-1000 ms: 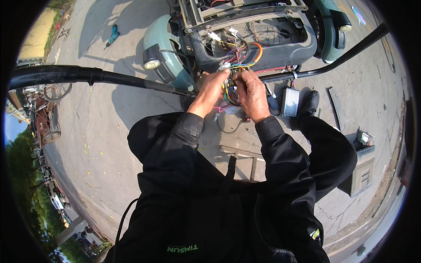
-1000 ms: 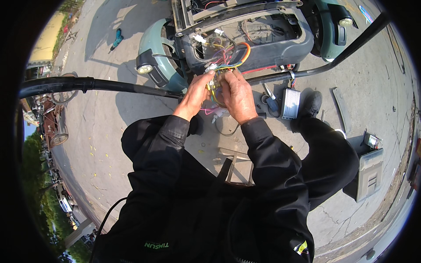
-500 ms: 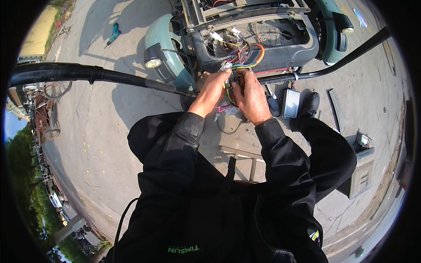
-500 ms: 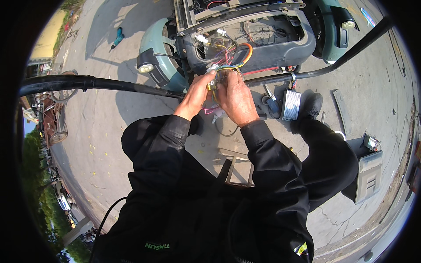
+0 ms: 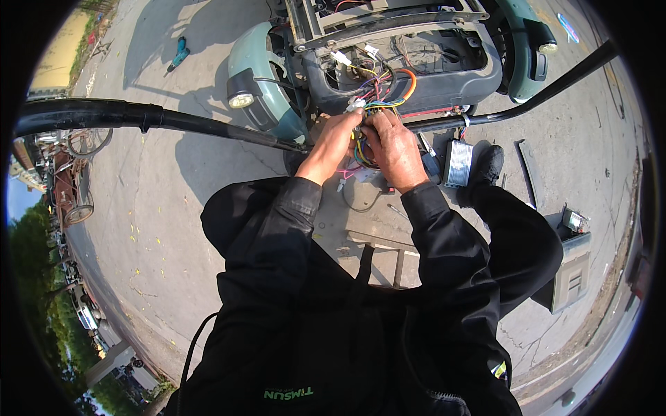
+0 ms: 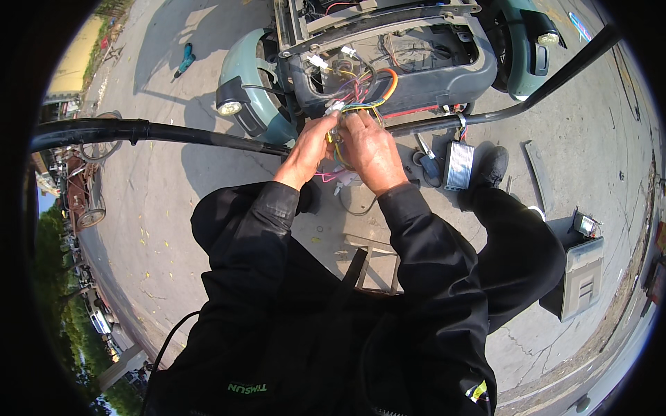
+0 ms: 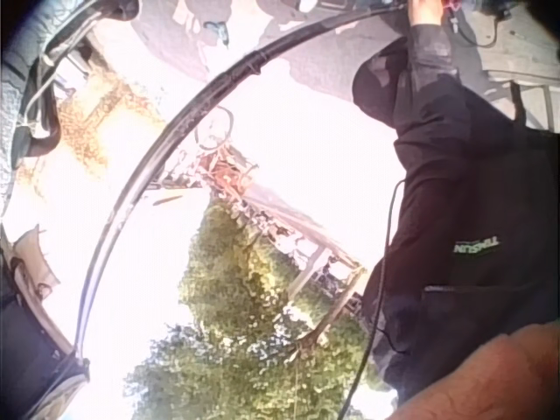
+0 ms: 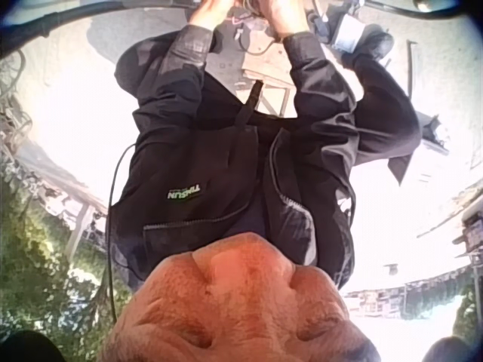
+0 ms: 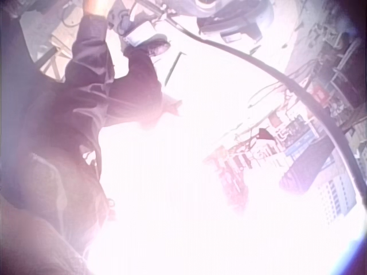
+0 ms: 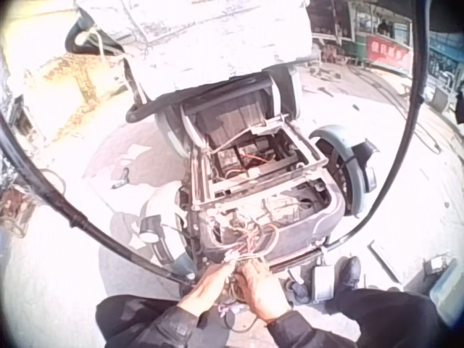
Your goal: The person works on the exposed wiring of a small vehicle, using a yellow-handled screwdriver to adjust a yellow connector block and then connecting a separate black module with multiple wires. The person repeatedly manipulates the wires and connectors, occasionally stepping back to retrieve tools before resuming the wiring work.
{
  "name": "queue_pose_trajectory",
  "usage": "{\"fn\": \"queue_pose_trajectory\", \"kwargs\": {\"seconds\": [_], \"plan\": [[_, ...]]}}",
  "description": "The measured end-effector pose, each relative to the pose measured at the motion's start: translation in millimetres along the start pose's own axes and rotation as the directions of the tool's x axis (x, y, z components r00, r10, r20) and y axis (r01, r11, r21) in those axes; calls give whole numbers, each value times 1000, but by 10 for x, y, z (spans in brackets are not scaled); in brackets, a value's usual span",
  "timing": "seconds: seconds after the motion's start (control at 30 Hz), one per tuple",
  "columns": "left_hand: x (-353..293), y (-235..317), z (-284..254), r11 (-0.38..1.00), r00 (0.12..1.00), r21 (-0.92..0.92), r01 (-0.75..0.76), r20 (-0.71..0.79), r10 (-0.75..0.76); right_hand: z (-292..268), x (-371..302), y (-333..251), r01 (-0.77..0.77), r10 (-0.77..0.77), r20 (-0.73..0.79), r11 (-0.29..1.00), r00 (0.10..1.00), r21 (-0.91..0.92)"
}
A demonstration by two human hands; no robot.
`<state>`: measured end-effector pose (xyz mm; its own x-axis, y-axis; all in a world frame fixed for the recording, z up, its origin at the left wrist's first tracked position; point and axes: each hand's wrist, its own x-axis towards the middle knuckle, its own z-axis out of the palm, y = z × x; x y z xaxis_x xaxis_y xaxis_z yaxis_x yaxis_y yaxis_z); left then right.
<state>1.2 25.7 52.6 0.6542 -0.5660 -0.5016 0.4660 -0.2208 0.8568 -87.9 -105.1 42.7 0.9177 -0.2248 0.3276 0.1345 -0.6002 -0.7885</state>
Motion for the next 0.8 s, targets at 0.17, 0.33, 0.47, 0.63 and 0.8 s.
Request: {"fn": "queue_pose_trajectory", "kwargs": {"seconds": [0.17, 0.33, 0.47, 0.63, 0.8], "plan": [[41, -46, -10, 999, 1000, -38, -15, -1, 15, 27, -12, 4, -82, 92, -73, 988, 993, 128], [31, -30, -33, 1000, 1000, 6, 2, 20, -2, 7, 8, 21, 20, -21, -35, 1000, 999, -24], [25, -19, -22, 1000, 999, -23, 2, 35, -1, -33, -5, 22, -67, 77, -78, 989, 994, 129], [26, -16, -10, 999, 1000, -28, -16, 25, 17, -15, 12, 33, 26, -27, -62, 1000, 998, -3], [11, -12, -3, 1000, 1000, -5, -5, 19, 5, -34, 1, 25, 35, -14, -127, 985, 992, 166]]}}
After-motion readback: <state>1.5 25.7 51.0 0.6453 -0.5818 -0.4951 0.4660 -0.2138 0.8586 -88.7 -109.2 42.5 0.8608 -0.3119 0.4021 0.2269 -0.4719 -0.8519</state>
